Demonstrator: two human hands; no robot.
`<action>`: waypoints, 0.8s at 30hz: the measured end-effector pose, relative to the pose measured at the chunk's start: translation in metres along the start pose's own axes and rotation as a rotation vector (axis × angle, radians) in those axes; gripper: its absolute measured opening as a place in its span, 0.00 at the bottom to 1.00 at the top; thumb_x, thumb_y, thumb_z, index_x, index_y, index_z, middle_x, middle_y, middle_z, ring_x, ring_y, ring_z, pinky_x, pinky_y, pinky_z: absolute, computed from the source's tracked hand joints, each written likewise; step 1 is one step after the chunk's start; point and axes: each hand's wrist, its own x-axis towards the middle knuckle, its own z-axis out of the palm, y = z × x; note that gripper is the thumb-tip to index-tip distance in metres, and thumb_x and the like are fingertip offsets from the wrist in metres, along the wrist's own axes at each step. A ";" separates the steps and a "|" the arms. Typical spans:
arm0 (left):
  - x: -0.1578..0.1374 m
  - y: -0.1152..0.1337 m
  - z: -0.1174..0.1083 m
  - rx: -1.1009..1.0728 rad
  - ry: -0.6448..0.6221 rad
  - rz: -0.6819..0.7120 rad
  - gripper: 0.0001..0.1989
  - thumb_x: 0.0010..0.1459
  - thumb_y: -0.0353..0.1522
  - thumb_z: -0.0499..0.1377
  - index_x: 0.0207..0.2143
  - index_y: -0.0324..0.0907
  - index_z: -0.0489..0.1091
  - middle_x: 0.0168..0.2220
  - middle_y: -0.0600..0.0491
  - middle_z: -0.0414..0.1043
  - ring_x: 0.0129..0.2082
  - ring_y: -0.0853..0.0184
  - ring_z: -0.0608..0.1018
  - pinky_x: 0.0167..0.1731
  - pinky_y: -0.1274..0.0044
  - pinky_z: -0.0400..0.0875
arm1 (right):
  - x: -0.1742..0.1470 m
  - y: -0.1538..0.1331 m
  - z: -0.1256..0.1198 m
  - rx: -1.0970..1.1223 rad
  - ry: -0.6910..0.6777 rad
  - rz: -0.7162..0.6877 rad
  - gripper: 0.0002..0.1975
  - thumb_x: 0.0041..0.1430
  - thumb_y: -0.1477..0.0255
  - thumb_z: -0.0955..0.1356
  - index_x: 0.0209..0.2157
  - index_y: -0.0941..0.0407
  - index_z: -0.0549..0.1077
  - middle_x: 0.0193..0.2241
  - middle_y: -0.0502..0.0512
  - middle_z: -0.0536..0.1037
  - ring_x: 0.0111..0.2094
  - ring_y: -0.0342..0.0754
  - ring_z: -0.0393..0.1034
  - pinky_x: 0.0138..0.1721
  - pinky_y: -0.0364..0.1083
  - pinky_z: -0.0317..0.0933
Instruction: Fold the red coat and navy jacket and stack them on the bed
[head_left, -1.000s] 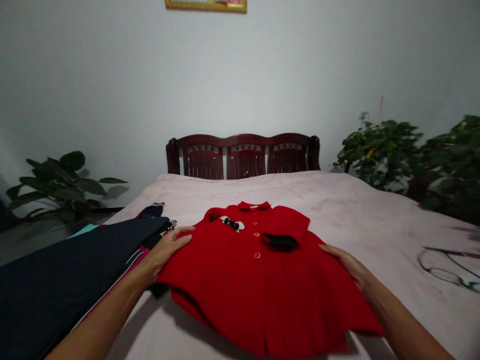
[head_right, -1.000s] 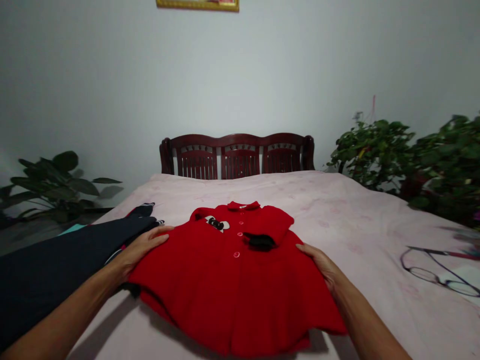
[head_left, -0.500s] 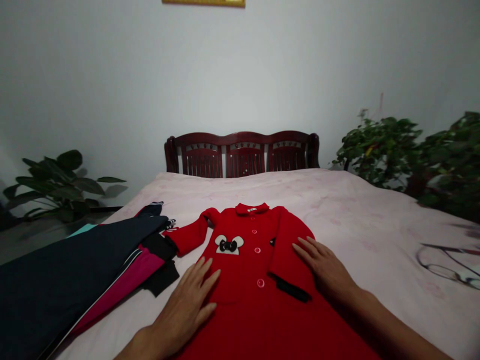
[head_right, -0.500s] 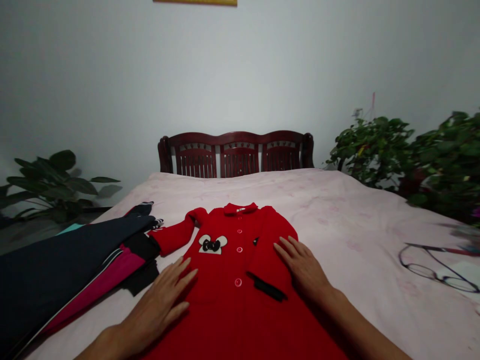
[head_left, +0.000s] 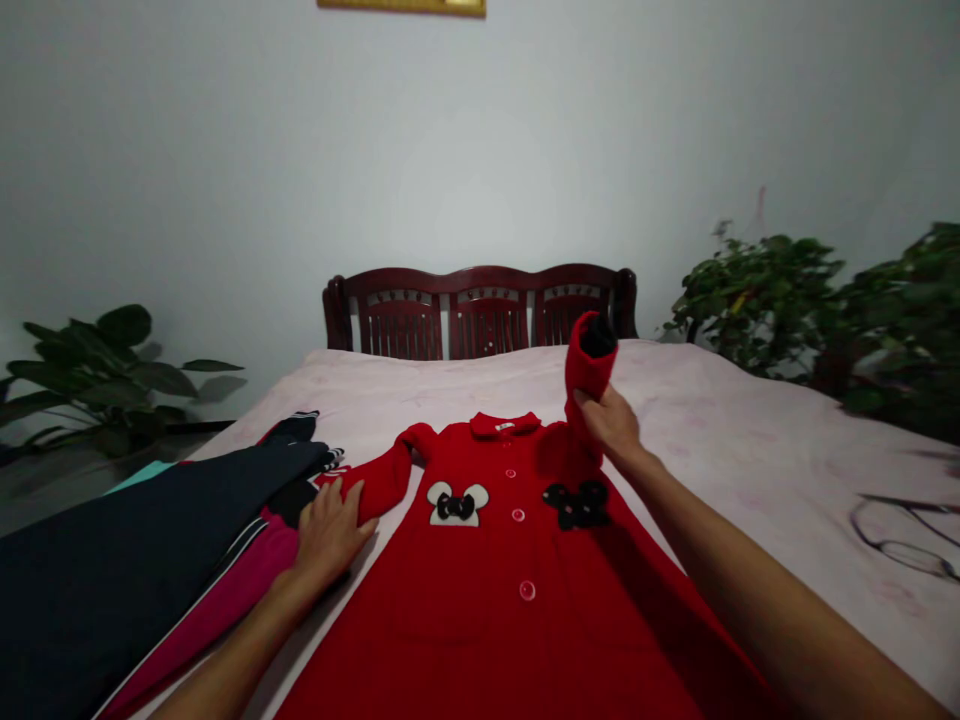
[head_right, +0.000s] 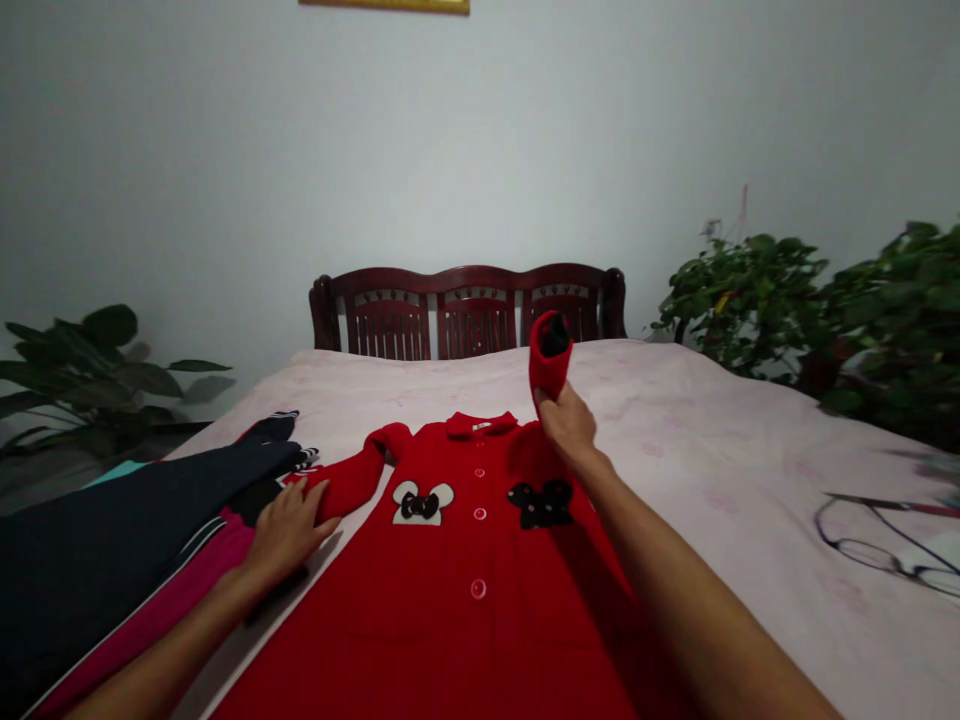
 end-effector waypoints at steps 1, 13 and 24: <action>0.007 -0.002 0.000 0.044 -0.035 -0.010 0.33 0.54 0.37 0.59 0.62 0.38 0.61 0.64 0.34 0.57 0.64 0.45 0.61 0.59 0.56 0.55 | -0.005 -0.005 0.015 -0.017 -0.044 -0.057 0.27 0.63 0.60 0.57 0.61 0.55 0.64 0.53 0.61 0.74 0.53 0.59 0.68 0.50 0.52 0.61; 0.048 -0.044 -0.044 -0.137 0.101 -0.060 0.21 0.62 0.29 0.48 0.57 0.43 0.67 0.58 0.42 0.67 0.50 0.50 0.76 0.47 0.60 0.71 | -0.099 0.026 0.123 -0.286 -0.552 -0.496 0.32 0.66 0.59 0.58 0.67 0.59 0.56 0.67 0.66 0.56 0.67 0.59 0.47 0.65 0.55 0.40; 0.136 0.065 -0.148 -0.557 0.700 0.310 0.22 0.56 0.19 0.50 0.51 0.41 0.70 0.65 0.45 0.56 0.66 0.55 0.58 0.64 0.63 0.56 | -0.109 0.035 0.132 -0.290 -0.447 -0.501 0.31 0.67 0.61 0.56 0.67 0.58 0.55 0.67 0.65 0.57 0.67 0.59 0.48 0.66 0.56 0.40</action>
